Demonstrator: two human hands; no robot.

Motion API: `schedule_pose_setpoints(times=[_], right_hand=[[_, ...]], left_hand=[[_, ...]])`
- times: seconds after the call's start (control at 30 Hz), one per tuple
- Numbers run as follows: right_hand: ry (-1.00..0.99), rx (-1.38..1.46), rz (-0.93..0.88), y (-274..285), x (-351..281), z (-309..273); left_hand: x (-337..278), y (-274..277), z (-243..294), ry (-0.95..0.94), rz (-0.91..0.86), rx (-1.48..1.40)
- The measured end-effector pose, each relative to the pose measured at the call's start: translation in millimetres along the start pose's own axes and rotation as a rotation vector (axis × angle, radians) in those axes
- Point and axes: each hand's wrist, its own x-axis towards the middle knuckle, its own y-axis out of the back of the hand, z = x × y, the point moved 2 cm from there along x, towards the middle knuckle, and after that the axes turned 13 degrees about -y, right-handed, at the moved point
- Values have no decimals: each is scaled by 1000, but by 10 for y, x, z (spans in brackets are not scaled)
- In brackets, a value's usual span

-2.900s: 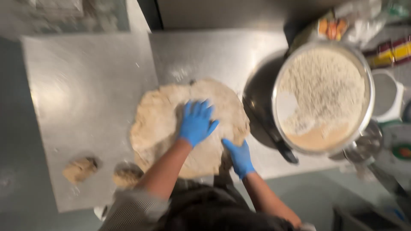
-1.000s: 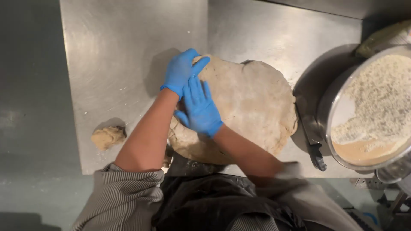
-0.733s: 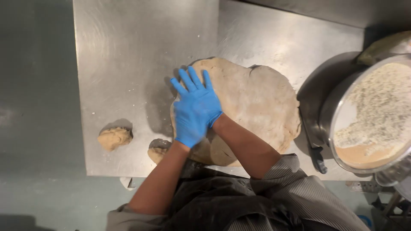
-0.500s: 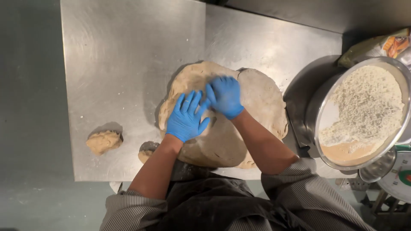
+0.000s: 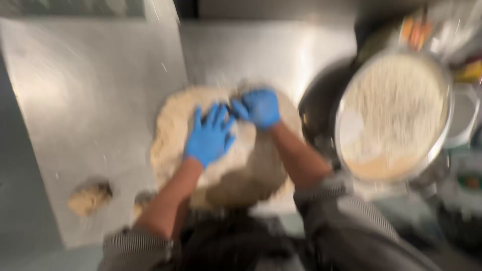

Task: Preparing and kneading a large batch of dough on a stainless steel bakery table.

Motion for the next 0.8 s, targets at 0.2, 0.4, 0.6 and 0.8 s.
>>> schedule_pose_setpoints(times=[0.2,0.4,0.6,0.8], right_hand=[[-291,99,224,659,-14,-11],[-669,-113,62,723,-661,236],[-701,-166,120,747,-723,28],[-355,-267,99,229,-1117,-29]], left_hand=[[367,153,-166,-24,-211,101],[318,146,-202,-71,-218,157],[295,61,-199,-84,-190,198],[-247,59,-320,-111,-150,233]])
